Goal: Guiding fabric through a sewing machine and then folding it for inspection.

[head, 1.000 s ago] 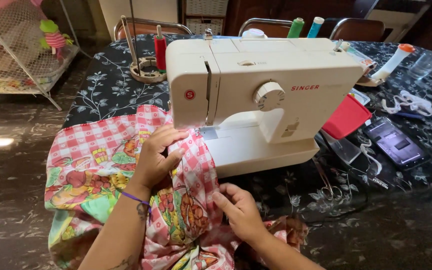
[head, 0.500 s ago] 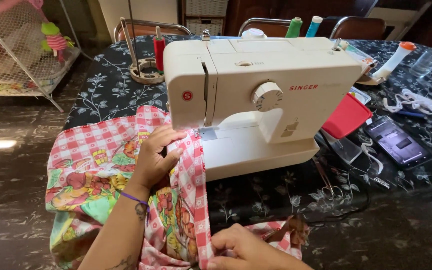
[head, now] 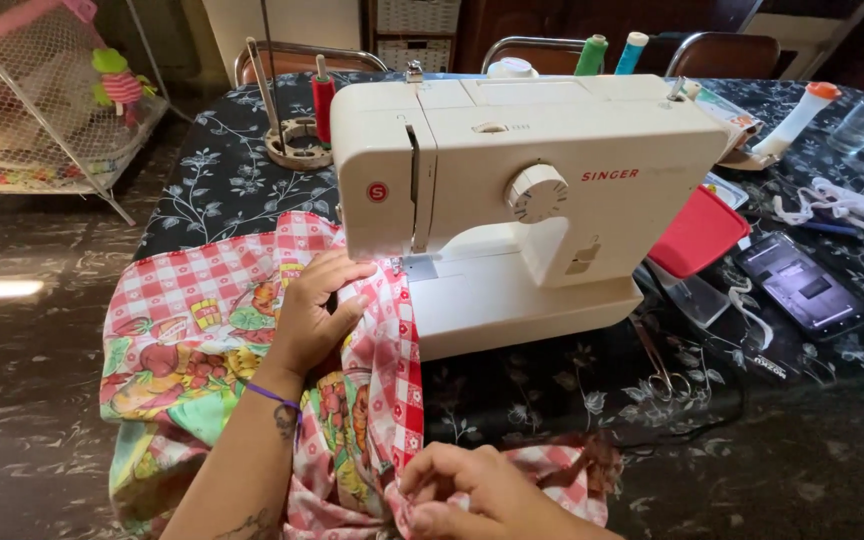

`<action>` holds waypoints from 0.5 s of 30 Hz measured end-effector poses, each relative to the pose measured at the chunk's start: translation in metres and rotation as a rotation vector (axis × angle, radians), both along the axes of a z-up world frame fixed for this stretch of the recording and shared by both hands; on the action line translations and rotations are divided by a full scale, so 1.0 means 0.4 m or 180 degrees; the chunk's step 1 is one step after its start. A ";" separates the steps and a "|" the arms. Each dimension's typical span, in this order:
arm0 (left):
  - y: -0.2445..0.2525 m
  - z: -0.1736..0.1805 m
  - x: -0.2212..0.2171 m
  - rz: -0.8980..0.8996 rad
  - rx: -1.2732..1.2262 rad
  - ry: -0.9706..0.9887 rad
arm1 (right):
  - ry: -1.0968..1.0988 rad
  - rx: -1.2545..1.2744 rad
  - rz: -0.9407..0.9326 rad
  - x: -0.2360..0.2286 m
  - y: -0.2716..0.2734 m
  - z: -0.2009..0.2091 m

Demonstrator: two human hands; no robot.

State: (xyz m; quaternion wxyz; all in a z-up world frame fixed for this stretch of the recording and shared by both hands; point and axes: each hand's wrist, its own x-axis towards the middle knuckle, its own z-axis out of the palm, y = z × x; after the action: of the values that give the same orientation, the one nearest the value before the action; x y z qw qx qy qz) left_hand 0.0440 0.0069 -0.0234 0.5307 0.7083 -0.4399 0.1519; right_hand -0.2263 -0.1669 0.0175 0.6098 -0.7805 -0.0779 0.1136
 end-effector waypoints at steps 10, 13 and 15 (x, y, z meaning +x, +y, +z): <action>0.001 -0.011 -0.004 0.0169 0.0075 -0.0271 | -0.0047 -0.2037 -0.0956 0.063 -0.057 -0.092; 0.000 -0.035 -0.023 0.0423 -0.0093 -0.0610 | -0.0078 -0.1855 -0.1357 0.102 -0.068 -0.068; -0.002 -0.011 -0.049 0.0292 -0.0199 -0.0725 | -0.0055 -0.1698 -0.1447 0.134 -0.067 -0.049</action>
State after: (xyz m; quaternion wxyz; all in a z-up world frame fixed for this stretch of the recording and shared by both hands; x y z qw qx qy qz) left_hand 0.0244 0.0062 -0.0278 0.4916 0.6890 -0.4595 0.2692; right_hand -0.1727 -0.1937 -0.0023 0.3934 -0.9107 0.1252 -0.0155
